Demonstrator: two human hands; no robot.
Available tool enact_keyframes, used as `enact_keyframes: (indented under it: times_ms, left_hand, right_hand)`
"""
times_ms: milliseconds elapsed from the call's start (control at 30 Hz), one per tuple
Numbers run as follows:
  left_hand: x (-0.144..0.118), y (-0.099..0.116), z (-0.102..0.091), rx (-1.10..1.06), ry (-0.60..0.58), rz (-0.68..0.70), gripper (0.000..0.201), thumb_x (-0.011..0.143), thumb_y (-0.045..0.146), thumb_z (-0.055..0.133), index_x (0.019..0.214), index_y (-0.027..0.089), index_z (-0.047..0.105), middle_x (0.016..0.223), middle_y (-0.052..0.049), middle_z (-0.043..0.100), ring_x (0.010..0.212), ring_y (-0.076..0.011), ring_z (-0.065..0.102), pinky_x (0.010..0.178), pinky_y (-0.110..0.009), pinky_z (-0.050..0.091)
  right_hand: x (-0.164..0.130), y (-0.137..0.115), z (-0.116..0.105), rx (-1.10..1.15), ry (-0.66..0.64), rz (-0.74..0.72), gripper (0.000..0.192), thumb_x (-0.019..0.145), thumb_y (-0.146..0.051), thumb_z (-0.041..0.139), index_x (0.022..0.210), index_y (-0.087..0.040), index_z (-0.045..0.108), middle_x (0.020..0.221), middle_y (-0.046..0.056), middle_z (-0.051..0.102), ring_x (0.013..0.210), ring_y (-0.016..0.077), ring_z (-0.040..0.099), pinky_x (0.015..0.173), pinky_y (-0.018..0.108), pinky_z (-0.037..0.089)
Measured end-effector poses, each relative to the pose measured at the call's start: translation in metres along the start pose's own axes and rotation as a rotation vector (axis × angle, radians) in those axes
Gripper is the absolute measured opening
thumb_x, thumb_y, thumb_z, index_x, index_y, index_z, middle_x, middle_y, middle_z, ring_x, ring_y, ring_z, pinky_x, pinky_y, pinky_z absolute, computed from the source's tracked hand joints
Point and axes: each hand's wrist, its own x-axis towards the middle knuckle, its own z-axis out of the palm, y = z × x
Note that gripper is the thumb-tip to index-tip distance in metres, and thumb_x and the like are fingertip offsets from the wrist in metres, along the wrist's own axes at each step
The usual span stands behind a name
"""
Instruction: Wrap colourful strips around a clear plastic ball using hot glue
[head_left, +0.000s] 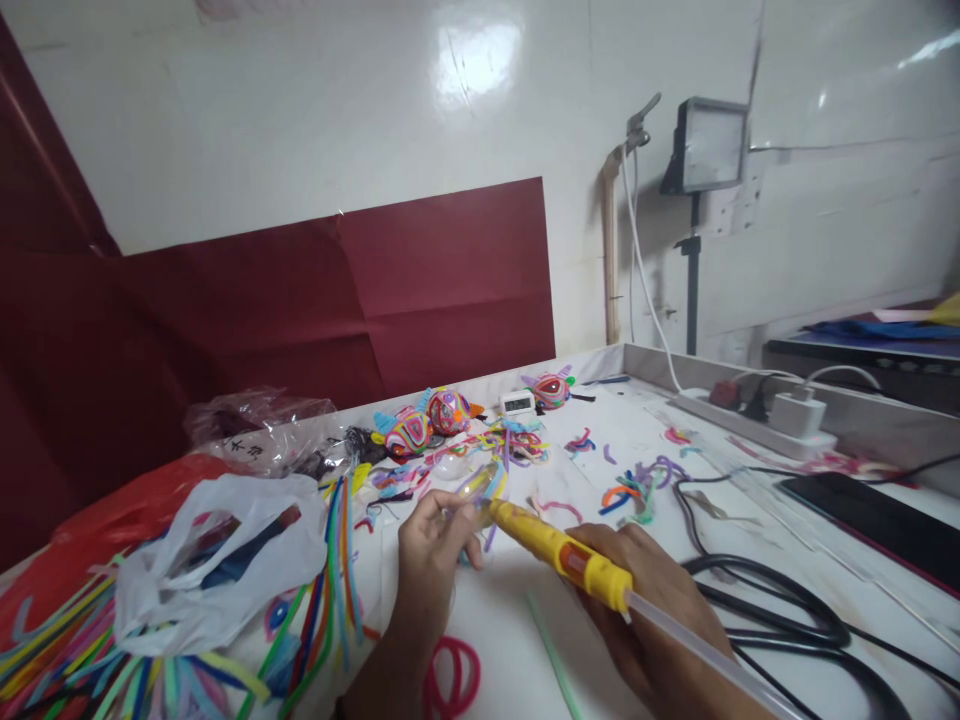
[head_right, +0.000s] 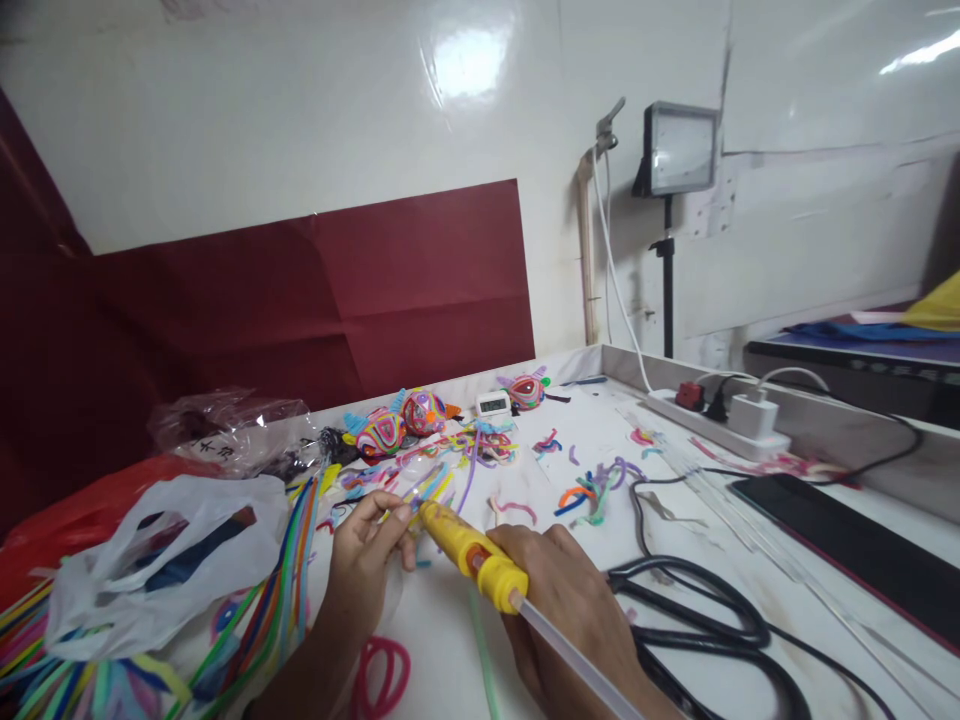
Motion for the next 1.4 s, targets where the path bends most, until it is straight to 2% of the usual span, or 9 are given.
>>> enact_keyframes:
  times_ms: [367, 533, 733, 1200, 1400]
  left_hand:
    - [-0.004, 0.004, 0.005, -0.046, 0.011, -0.016, 0.027, 0.072, 0.039, 0.070, 0.074, 0.018, 0.054, 0.037, 0.007, 0.051, 0.036, -0.0077, 0.044, 0.048, -0.020, 0.032]
    - [-0.003, 0.003, 0.004, -0.039, 0.020, -0.002, 0.027, 0.072, 0.039, 0.070, 0.075, 0.018, 0.054, 0.038, 0.006, 0.052, 0.037, -0.0076, 0.044, 0.048, -0.020, 0.031]
    - [0.000, -0.001, 0.001, -0.013, -0.016, -0.011, 0.029, 0.071, 0.041, 0.071, 0.075, 0.018, 0.053, 0.038, 0.007, 0.051, 0.037, -0.0090, 0.046, 0.047, -0.021, 0.029]
    - [0.003, -0.006, -0.004, -0.032, -0.039, -0.016, 0.029, 0.072, 0.041, 0.070, 0.077, 0.018, 0.052, 0.041, 0.008, 0.051, 0.037, -0.0087, 0.048, 0.047, -0.021, 0.031]
    - [0.003, -0.007, -0.004, -0.047, -0.037, -0.015, 0.029, 0.072, 0.039, 0.071, 0.076, 0.018, 0.052, 0.045, 0.008, 0.053, 0.037, -0.0082, 0.048, 0.046, -0.021, 0.030]
  right_hand:
    - [-0.006, 0.005, 0.002, -0.026, 0.006, 0.038, 0.017, 0.094, -0.016, 0.047, 0.110, -0.015, 0.051, 0.091, 0.008, 0.066, 0.066, 0.0174, 0.055, 0.060, 0.030, 0.044]
    - [-0.004, 0.003, 0.001, -0.011, 0.018, -0.005, 0.016, 0.095, -0.015, 0.047, 0.110, -0.014, 0.051, 0.093, 0.009, 0.066, 0.067, 0.0166, 0.054, 0.062, 0.030, 0.043]
    - [0.002, -0.002, -0.001, 0.015, 0.035, -0.013, 0.014, 0.097, -0.015, 0.044, 0.108, -0.011, 0.052, 0.087, 0.008, 0.065, 0.062, 0.0141, 0.048, 0.059, 0.028, 0.040]
    - [0.005, -0.003, 0.000, -0.018, 0.043, -0.017, 0.015, 0.100, -0.019, 0.038, 0.100, -0.013, 0.053, 0.083, 0.007, 0.065, 0.061, 0.0144, 0.049, 0.060, 0.028, 0.039]
    - [0.005, -0.002, -0.001, -0.034, 0.058, -0.015, 0.016, 0.100, -0.019, 0.038, 0.102, -0.012, 0.052, 0.085, 0.007, 0.065, 0.061, 0.0144, 0.049, 0.060, 0.029, 0.038]
